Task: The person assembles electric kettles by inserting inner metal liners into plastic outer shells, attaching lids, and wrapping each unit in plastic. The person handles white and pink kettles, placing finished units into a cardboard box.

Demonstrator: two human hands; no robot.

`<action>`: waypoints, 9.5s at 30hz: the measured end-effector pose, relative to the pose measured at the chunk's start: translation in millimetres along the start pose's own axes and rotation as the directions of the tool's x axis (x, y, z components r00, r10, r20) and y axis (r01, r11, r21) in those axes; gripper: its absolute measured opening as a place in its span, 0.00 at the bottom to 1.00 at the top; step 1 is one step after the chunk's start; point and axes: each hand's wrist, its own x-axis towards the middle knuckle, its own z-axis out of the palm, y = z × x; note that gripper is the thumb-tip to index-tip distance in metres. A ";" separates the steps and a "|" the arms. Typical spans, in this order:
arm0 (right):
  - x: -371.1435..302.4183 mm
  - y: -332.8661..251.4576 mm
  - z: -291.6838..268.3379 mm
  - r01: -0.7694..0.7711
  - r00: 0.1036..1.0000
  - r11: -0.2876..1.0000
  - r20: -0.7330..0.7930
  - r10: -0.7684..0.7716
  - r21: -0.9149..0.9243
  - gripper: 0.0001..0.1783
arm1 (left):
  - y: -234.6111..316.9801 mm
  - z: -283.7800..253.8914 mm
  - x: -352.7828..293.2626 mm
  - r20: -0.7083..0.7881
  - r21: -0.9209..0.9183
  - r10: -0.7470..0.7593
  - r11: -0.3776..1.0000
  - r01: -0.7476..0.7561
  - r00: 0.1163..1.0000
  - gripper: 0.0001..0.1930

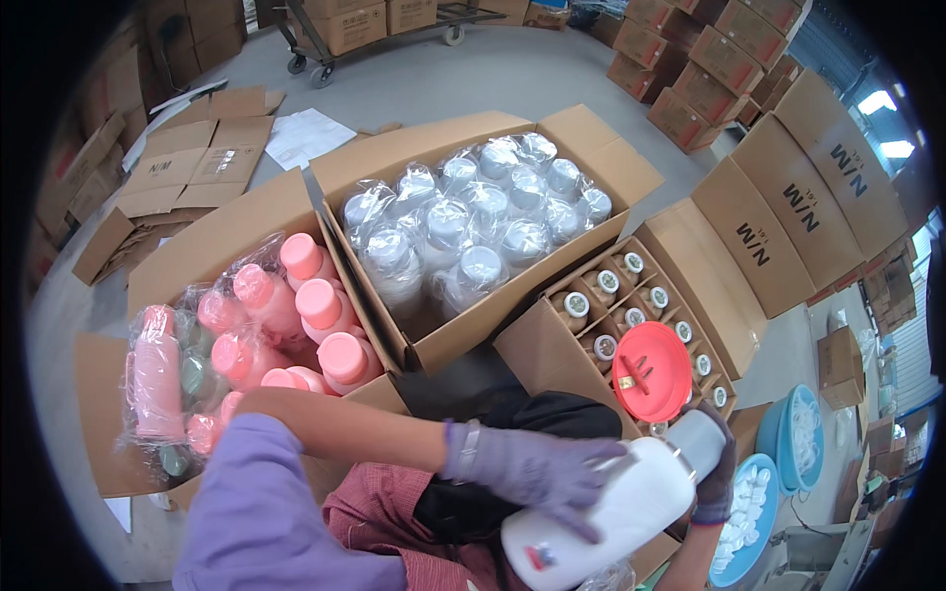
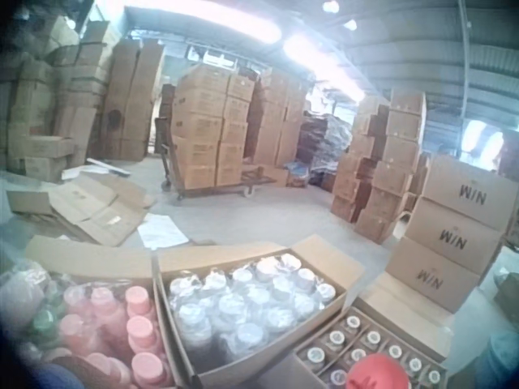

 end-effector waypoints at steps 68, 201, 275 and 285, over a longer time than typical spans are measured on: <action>-301.4 103.5 139.7 0.094 0.965 0.629 0.225 0.132 -0.772 0.22 | 87.9 22.1 -85.5 0.358 -0.610 -0.766 0.241 0.755 0.534 0.22; -104.1 29.2 19.0 0.239 0.914 0.609 -0.037 -0.405 -0.756 0.46 | 66.4 34.6 30.1 -0.169 -0.858 -0.917 0.317 0.404 0.361 0.19; 67.7 186.2 -125.0 -0.333 0.919 0.256 -0.373 -0.127 -0.908 0.34 | -125.7 146.3 71.9 0.127 -0.989 -0.971 -0.138 -0.043 0.201 0.23; -25.1 -50.4 -1.3 0.210 0.780 -0.046 0.196 -0.594 -0.977 0.34 | -129.1 180.7 87.1 -0.015 -0.934 -0.687 0.269 0.236 0.727 0.32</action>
